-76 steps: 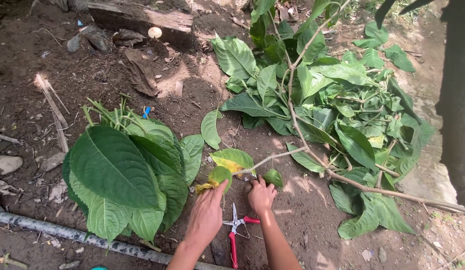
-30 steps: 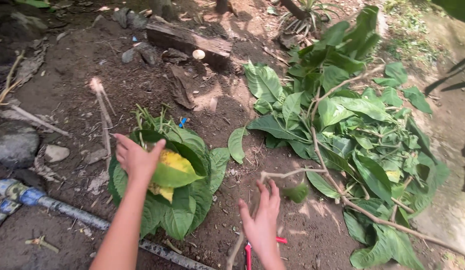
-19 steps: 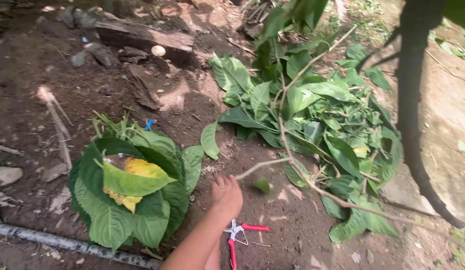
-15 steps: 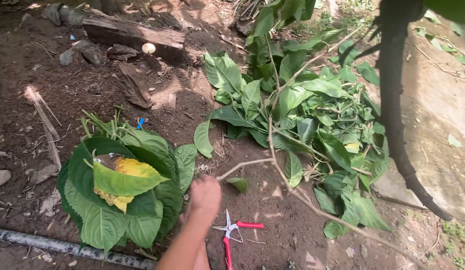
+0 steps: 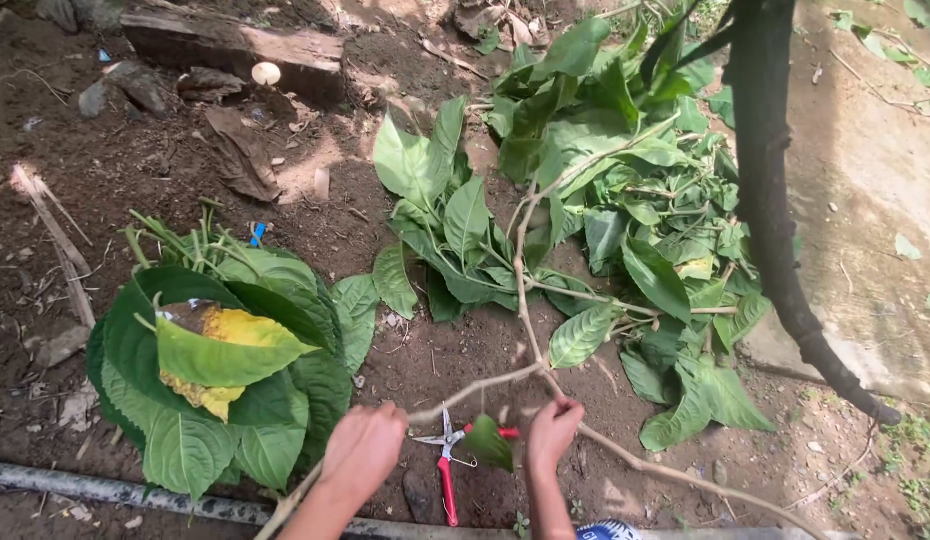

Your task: The recorder is stripping leaves from stems using pruning shears in an outdoor garden environment.

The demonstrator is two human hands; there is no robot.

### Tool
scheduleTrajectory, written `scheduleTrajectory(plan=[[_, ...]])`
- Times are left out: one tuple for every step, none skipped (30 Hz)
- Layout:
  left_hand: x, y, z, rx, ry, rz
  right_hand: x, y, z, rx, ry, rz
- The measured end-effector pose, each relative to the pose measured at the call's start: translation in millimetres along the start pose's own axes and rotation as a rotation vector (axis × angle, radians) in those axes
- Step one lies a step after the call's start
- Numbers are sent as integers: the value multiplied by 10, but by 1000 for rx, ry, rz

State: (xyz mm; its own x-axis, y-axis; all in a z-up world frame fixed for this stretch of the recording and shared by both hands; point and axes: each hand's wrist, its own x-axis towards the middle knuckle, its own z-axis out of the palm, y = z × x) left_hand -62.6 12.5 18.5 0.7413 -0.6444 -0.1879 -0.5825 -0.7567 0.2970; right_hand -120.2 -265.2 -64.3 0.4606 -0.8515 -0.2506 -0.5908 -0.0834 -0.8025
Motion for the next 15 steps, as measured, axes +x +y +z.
scheduleTrajectory(plan=[[56,-11,-20,-1,-4,0,53,371,112,-3,0,3],[124,-25,-42,72,5,-18,115,736,231,-248,-155,-107],[192,-39,-62,146,13,-36,176,1103,349,-493,-310,-218],[210,-22,-57,144,8,-37,5,1037,351,-496,-313,-214],[227,-4,-51,173,38,-8,-166,970,352,-649,-239,-426],[258,4,-56,204,70,21,-323,886,370,-794,-162,-643],[278,19,-28,204,68,20,-291,965,410,-794,-164,-642],[308,41,-4,227,135,61,-243,1035,443,-796,-120,-826],[336,67,19,250,203,102,-196,1105,472,-792,-73,-1009],[347,94,-2,251,204,100,-162,1056,461,-792,-73,-1011],[357,125,-25,165,185,104,-127,1006,447,-867,-169,-1020],[377,156,-58,80,166,108,-86,946,434,-941,-265,-1027],[423,148,43,81,167,106,-89,757,318,-940,-266,-1030],[468,150,154,130,147,78,-87,576,190,-993,-493,-777],[512,152,268,178,126,51,-87,398,62,-1029,-704,-507]])
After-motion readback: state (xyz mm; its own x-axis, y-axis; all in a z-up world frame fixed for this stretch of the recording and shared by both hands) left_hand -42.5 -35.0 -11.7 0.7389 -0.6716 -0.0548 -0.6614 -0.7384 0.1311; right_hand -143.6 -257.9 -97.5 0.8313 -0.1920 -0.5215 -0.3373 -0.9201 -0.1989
